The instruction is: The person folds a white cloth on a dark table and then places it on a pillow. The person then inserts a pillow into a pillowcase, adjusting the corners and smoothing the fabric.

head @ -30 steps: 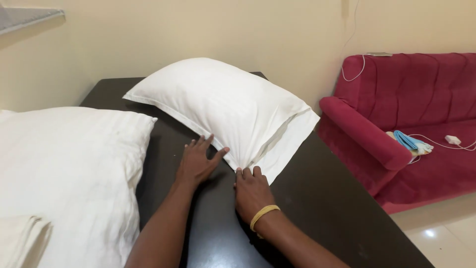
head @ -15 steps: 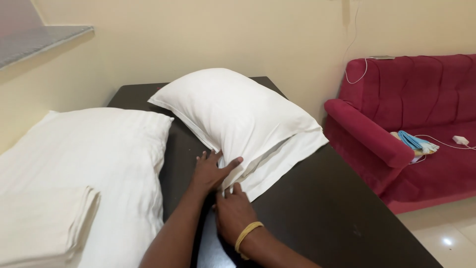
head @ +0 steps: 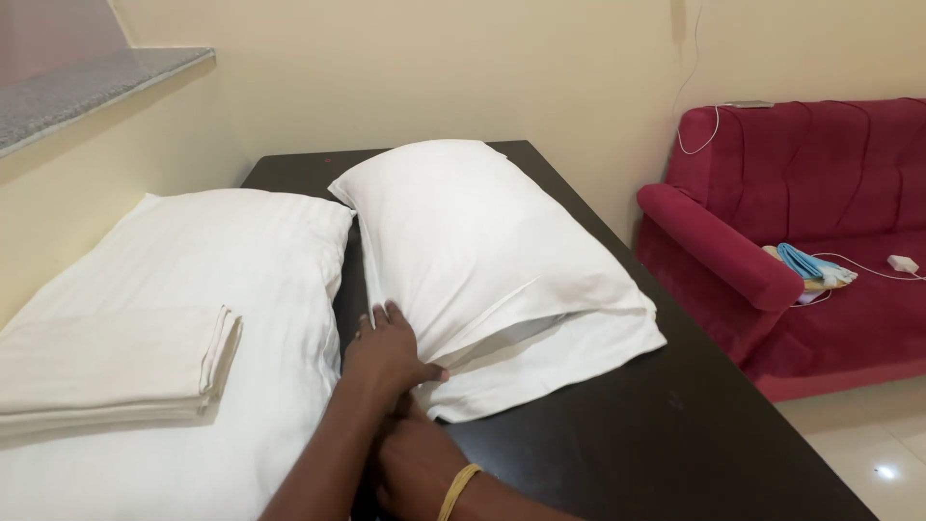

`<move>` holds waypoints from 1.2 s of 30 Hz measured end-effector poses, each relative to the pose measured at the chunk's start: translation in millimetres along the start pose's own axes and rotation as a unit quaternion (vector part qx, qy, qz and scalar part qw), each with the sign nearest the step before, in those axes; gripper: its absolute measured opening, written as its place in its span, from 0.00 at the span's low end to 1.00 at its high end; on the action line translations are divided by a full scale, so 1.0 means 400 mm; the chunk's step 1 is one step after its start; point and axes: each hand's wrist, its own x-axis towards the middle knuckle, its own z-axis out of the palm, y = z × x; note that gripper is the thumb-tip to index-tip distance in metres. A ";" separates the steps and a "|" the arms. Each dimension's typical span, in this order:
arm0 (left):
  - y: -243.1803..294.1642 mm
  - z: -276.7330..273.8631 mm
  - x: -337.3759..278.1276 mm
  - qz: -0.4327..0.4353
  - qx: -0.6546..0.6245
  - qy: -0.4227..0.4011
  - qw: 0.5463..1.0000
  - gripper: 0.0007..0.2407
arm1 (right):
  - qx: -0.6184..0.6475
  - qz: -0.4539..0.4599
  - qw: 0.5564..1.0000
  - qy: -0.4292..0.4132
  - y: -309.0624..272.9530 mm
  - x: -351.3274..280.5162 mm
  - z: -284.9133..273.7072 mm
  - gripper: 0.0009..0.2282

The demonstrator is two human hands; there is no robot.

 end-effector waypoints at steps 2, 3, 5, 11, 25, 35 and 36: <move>0.004 0.008 -0.020 0.024 -0.016 0.064 0.998 0.60 | 0.062 -0.028 0.998 -0.003 -0.003 0.000 -0.023 0.18; 0.009 0.014 -0.028 0.050 -0.032 0.126 0.990 0.58 | 0.124 -0.052 0.991 -0.006 -0.003 -0.002 -0.035 0.20; 0.008 0.020 -0.022 0.091 -0.071 0.183 0.976 0.55 | 0.201 -0.054 0.978 -0.024 0.034 -0.009 -0.078 0.18; 0.003 0.027 -0.037 0.144 -0.208 0.334 0.908 0.39 | 0.305 0.046 0.951 0.017 0.175 -0.060 -0.219 0.14; 0.072 0.087 -0.105 0.388 -0.143 0.481 0.773 0.10 | 0.060 0.194 0.969 0.143 0.277 -0.171 -0.369 0.13; 0.094 0.096 -0.120 0.350 -0.127 0.343 0.862 0.09 | 0.047 0.306 0.926 0.217 0.322 -0.224 -0.431 0.17; 0.089 0.089 -0.125 0.323 -0.150 0.365 0.860 0.12 | 0.052 0.316 0.919 0.230 0.336 -0.229 -0.428 0.19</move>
